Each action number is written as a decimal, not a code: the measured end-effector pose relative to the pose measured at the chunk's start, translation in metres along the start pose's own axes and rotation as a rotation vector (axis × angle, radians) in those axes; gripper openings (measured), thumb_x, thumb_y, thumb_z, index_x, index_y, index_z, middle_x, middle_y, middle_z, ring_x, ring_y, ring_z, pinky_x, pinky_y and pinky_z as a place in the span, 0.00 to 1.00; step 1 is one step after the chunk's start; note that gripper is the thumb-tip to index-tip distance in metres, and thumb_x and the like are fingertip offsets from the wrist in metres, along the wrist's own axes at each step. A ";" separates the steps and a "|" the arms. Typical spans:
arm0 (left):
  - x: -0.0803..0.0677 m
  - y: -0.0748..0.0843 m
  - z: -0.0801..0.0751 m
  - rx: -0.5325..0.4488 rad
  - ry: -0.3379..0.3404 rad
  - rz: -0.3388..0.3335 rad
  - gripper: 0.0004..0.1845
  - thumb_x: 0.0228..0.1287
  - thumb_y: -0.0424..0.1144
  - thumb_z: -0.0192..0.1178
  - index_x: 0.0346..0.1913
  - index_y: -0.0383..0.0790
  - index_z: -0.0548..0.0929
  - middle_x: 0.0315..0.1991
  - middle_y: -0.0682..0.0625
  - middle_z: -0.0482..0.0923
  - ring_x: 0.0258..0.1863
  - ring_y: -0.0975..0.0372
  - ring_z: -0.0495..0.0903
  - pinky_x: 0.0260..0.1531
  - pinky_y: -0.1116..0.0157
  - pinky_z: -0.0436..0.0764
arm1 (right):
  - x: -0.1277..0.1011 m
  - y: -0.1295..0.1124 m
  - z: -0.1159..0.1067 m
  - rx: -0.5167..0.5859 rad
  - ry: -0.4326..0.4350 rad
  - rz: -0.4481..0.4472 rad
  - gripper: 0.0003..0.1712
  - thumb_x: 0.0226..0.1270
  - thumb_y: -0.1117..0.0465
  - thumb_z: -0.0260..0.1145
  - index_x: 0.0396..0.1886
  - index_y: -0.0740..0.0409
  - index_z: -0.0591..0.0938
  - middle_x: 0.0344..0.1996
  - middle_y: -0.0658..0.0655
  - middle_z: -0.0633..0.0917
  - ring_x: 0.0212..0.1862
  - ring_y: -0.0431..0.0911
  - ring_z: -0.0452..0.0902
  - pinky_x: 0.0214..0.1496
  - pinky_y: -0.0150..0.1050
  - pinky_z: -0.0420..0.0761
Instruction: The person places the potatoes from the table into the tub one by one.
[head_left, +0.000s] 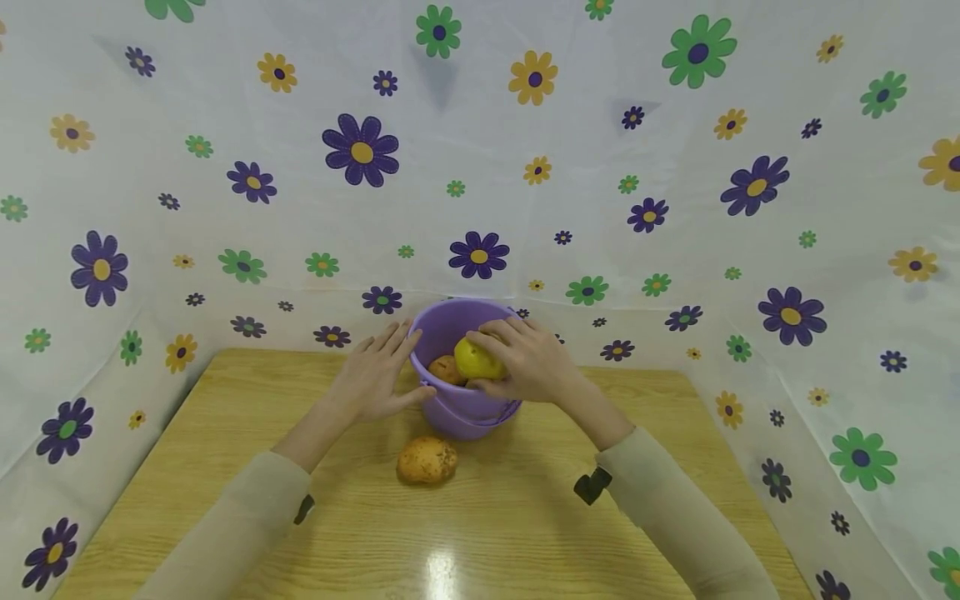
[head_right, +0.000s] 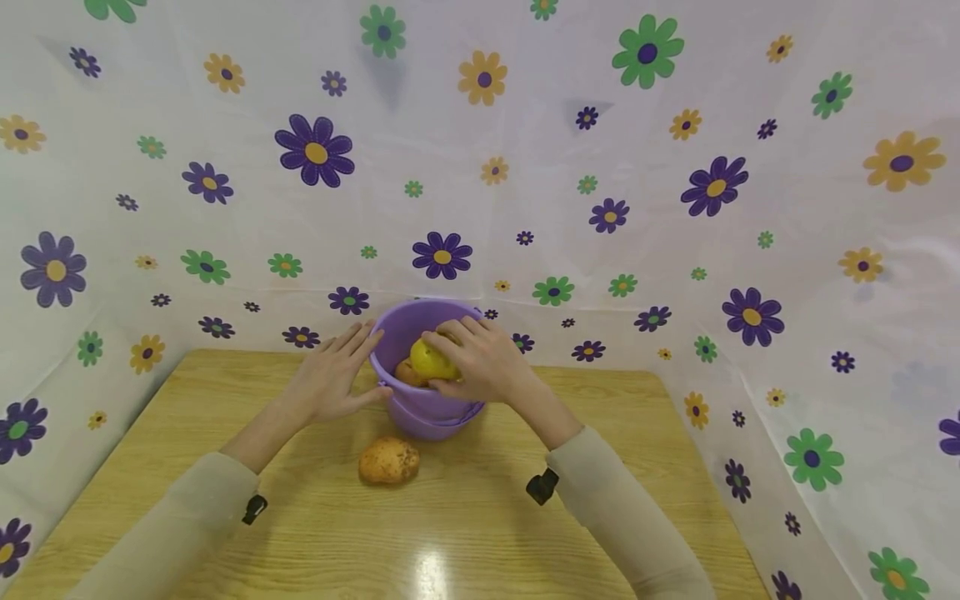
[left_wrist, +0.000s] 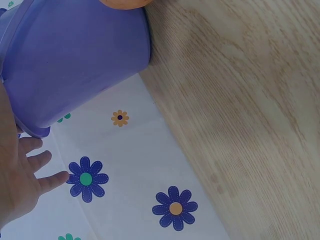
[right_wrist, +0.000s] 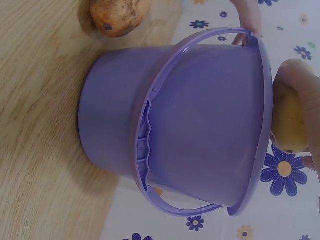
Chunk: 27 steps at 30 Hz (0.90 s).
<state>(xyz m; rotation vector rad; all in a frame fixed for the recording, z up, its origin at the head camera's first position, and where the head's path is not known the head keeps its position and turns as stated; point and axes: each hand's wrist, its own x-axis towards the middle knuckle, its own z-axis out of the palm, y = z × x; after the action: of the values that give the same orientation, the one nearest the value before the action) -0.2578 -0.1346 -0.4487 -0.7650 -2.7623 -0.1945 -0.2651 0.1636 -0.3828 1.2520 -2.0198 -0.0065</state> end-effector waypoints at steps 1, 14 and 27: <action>0.000 0.000 0.000 0.000 0.002 0.001 0.55 0.69 0.76 0.52 0.85 0.40 0.55 0.86 0.38 0.53 0.84 0.42 0.58 0.76 0.36 0.69 | 0.001 0.001 0.001 0.003 -0.003 0.003 0.41 0.50 0.36 0.83 0.60 0.52 0.85 0.49 0.55 0.90 0.48 0.52 0.88 0.44 0.44 0.88; 0.000 -0.001 0.001 0.002 -0.015 0.000 0.55 0.69 0.76 0.51 0.85 0.41 0.54 0.86 0.39 0.52 0.85 0.43 0.56 0.77 0.37 0.69 | 0.009 0.005 0.012 0.080 -0.120 0.046 0.41 0.52 0.41 0.83 0.63 0.53 0.84 0.51 0.56 0.89 0.49 0.51 0.87 0.52 0.44 0.90; 0.000 0.000 0.000 0.009 -0.003 0.001 0.55 0.69 0.76 0.51 0.85 0.40 0.55 0.86 0.38 0.53 0.84 0.42 0.58 0.76 0.37 0.70 | 0.013 0.009 0.021 0.126 -0.251 0.078 0.39 0.56 0.42 0.81 0.65 0.54 0.83 0.51 0.55 0.88 0.50 0.51 0.86 0.56 0.45 0.89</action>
<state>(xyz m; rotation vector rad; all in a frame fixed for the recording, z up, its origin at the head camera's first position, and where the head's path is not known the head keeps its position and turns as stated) -0.2575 -0.1348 -0.4492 -0.7649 -2.7642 -0.1811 -0.2877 0.1508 -0.3868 1.3032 -2.3150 0.0008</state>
